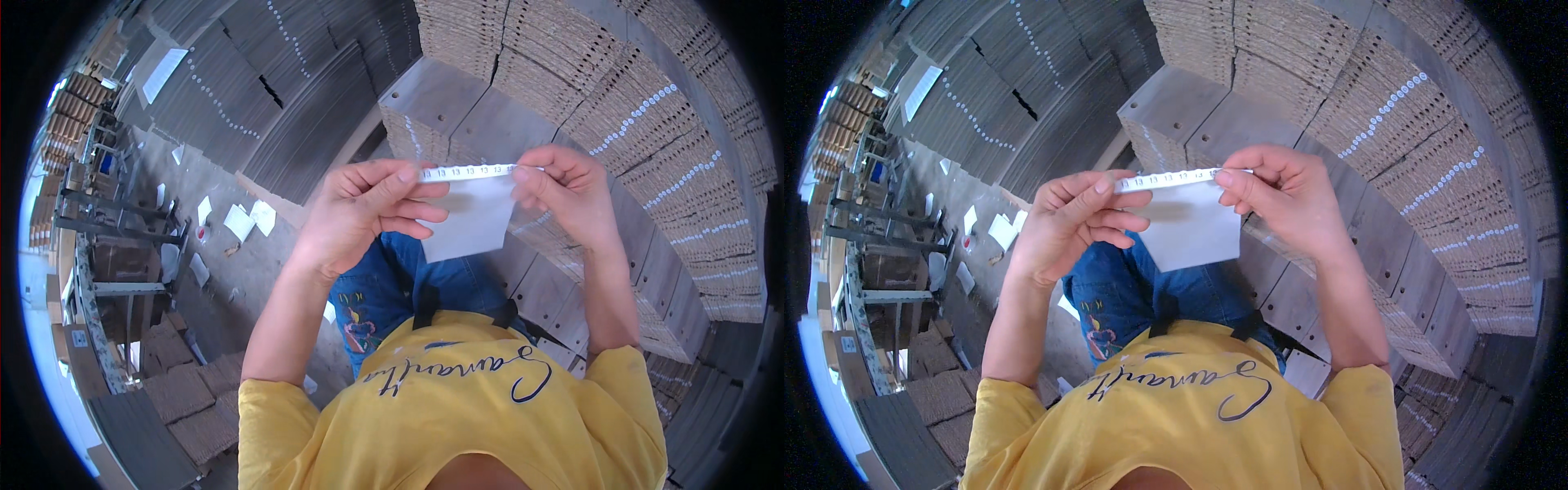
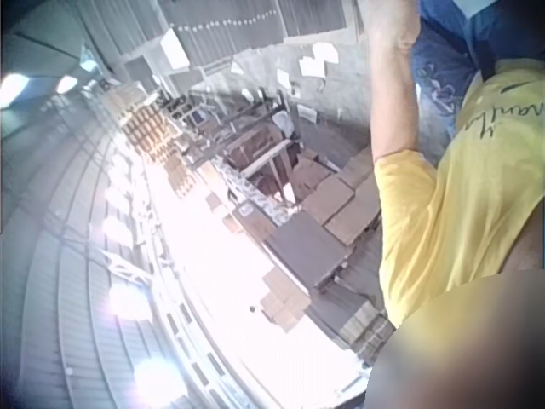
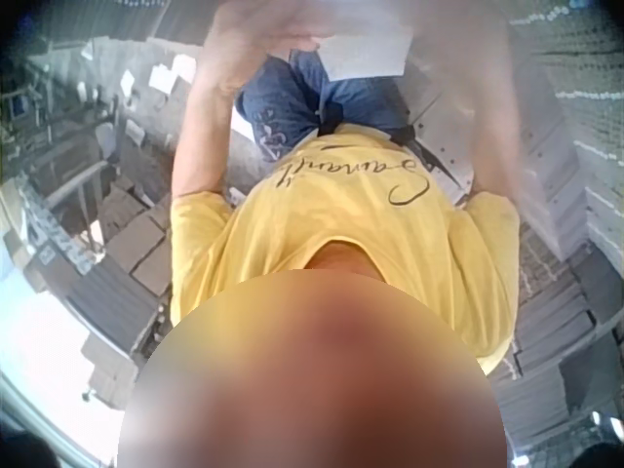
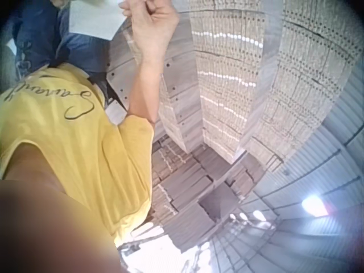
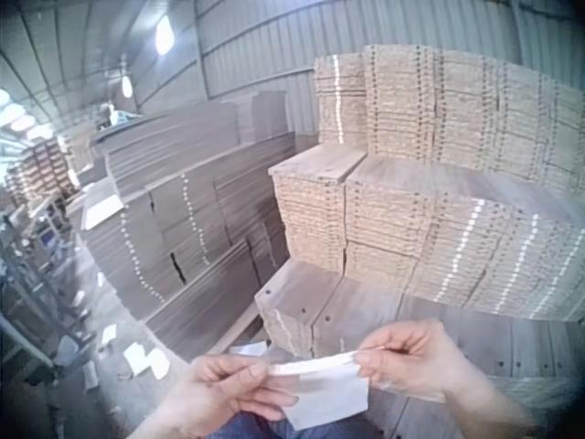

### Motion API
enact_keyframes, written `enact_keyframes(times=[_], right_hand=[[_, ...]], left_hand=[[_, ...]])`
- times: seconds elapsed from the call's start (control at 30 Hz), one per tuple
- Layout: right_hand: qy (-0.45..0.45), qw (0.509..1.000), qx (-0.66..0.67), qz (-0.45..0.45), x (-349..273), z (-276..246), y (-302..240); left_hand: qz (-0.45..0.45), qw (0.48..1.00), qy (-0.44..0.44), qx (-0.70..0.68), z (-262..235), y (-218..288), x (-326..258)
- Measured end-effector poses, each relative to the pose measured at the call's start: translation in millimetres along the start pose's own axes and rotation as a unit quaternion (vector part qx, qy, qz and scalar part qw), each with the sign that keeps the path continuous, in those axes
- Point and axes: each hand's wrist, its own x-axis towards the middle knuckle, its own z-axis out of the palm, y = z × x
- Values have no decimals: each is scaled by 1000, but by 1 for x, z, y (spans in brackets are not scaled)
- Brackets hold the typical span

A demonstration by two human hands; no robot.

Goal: Peeling circular white stickers from a backing sheet and applying them to the edges of stacked panels.

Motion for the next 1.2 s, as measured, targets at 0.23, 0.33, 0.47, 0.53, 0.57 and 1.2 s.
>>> enact_keyframes(times=[0.23, 0.33, 0.47, 0.53, 0.57, 1.2], right_hand=[[110, 916, -372, -106, 6, 0, -11], [5, 848, -372, -377, 13, 29, -19], [-67, 839, -394, -369, 22, 42, -16], [-84, 837, -402, -360, 22, 40, -11], [-73, 831, -415, -363, 22, 39, -10], [-47, 801, -526, -281, 52, 36, -26]], left_hand=[[62, 996, 46, 52, 14, -21, 14], [76, 994, 22, 75, 21, -25, 20], [76, 987, 31, 139, 23, -28, 16], [94, 985, 13, 146, 19, -36, 15], [100, 983, 10, 156, 18, -38, 17], [-74, 973, -199, -95, -26, -17, 104]])
